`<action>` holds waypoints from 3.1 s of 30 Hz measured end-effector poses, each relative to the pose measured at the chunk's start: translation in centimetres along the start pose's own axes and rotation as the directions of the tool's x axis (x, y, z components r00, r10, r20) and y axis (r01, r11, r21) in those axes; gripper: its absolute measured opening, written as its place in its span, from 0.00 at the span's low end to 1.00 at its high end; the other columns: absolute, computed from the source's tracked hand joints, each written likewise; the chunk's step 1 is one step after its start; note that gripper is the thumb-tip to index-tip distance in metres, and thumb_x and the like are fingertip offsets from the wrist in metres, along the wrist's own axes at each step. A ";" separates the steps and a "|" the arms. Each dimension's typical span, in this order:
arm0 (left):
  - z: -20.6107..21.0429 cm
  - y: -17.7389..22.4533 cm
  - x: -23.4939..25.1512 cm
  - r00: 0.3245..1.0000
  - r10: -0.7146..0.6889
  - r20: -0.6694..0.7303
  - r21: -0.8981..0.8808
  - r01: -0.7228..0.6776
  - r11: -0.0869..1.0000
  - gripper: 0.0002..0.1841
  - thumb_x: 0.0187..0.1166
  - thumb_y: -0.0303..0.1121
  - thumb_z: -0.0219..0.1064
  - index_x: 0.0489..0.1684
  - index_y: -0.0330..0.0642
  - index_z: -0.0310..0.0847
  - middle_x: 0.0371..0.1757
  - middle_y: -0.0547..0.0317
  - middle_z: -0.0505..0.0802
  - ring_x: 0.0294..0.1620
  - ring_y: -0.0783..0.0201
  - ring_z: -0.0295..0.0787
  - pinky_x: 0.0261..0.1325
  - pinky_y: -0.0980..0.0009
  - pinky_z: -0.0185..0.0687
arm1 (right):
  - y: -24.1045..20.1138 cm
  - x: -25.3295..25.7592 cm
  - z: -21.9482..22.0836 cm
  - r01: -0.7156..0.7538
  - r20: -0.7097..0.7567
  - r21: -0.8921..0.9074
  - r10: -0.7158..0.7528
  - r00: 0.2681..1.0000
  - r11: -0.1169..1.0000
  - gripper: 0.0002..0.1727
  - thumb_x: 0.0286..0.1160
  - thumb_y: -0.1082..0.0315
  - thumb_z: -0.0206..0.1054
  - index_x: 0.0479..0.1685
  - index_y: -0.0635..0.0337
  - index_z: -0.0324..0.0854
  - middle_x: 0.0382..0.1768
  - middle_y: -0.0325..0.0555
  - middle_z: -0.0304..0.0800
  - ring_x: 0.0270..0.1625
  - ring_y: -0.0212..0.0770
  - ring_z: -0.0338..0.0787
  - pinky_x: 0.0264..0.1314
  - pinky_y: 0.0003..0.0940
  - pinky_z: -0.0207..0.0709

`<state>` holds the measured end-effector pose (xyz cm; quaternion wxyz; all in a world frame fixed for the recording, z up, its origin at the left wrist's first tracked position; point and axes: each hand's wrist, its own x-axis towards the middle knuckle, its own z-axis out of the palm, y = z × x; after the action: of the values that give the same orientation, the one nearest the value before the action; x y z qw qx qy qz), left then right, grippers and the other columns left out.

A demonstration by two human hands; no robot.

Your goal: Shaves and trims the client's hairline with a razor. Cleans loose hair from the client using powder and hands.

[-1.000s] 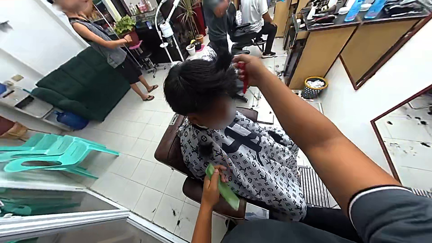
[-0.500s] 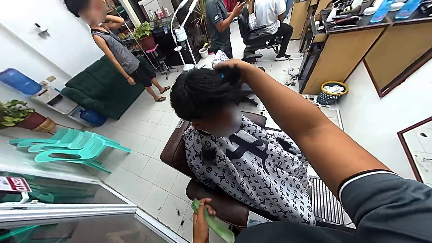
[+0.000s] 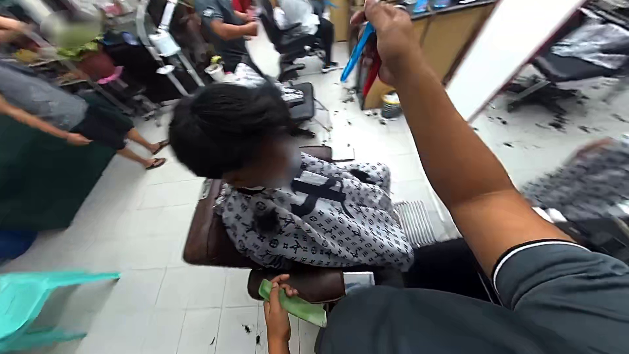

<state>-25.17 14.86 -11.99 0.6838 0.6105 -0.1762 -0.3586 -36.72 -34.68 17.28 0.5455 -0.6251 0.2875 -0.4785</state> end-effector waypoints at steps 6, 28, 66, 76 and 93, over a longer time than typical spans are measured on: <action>1.8 -1.5 3.9 0.936 -0.136 0.326 0.131 0.098 0.986 0.32 0.93 0.43 0.22 0.55 0.38 0.78 0.25 0.73 0.90 0.29 0.72 0.91 0.42 0.71 0.93 | 11.9 -27.2 -14.0 -0.562 -0.299 -0.281 0.485 0.822 0.778 0.20 0.91 0.55 0.57 0.59 0.64 0.80 0.42 0.50 0.88 0.32 0.39 0.87 0.33 0.39 0.85; 38.9 -10.0 -8.4 -0.276 -0.180 0.944 -0.015 -0.582 0.813 0.20 0.90 0.39 0.55 0.71 0.39 0.80 0.80 0.41 0.77 0.76 0.52 0.79 0.73 0.56 0.82 | 14.2 -67.8 -41.7 -0.946 -0.995 -0.001 0.093 0.033 0.324 0.31 0.74 0.65 0.73 0.76 0.70 0.73 0.70 0.75 0.77 0.72 0.72 0.80 0.74 0.68 0.73; 45.0 -17.0 -14.3 -0.239 -0.261 0.935 0.025 -0.692 0.721 0.50 0.68 0.70 0.69 0.86 0.42 0.68 0.90 0.47 0.69 0.90 0.52 0.61 0.89 0.45 0.59 | 6.4 -58.3 -37.9 -0.180 -0.876 -0.260 -0.153 0.458 0.949 0.30 0.70 0.67 0.75 0.73 0.63 0.74 0.57 0.47 0.92 0.50 0.44 0.95 0.56 0.47 0.92; 38.1 -4.3 -7.2 0.345 -0.109 0.932 0.185 -0.196 0.963 0.36 0.75 0.30 0.74 0.79 0.21 0.61 0.65 0.32 0.87 0.65 0.50 0.89 0.72 0.54 0.83 | 7.7 -38.9 -25.4 0.223 -0.089 -0.040 -0.226 0.970 0.974 0.32 0.75 0.54 0.75 0.79 0.46 0.70 0.46 0.29 0.95 0.48 0.35 0.95 0.62 0.36 0.89; 19.0 34.0 24.8 0.892 0.204 0.404 0.879 -0.317 -0.357 0.32 0.86 0.61 0.51 0.72 0.45 0.84 0.74 0.39 0.84 0.81 0.35 0.72 0.78 0.23 0.55 | -0.3 -12.0 0.3 0.555 0.425 -0.155 -0.452 0.784 0.817 0.25 0.71 0.51 0.74 0.58 0.61 0.84 0.53 0.44 0.89 0.56 0.28 0.88 0.63 0.29 0.83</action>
<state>-11.84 -16.21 19.46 -0.0197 0.8330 -0.5482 0.0718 -41.04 -23.97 14.14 0.3492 -0.8263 0.0631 -0.4374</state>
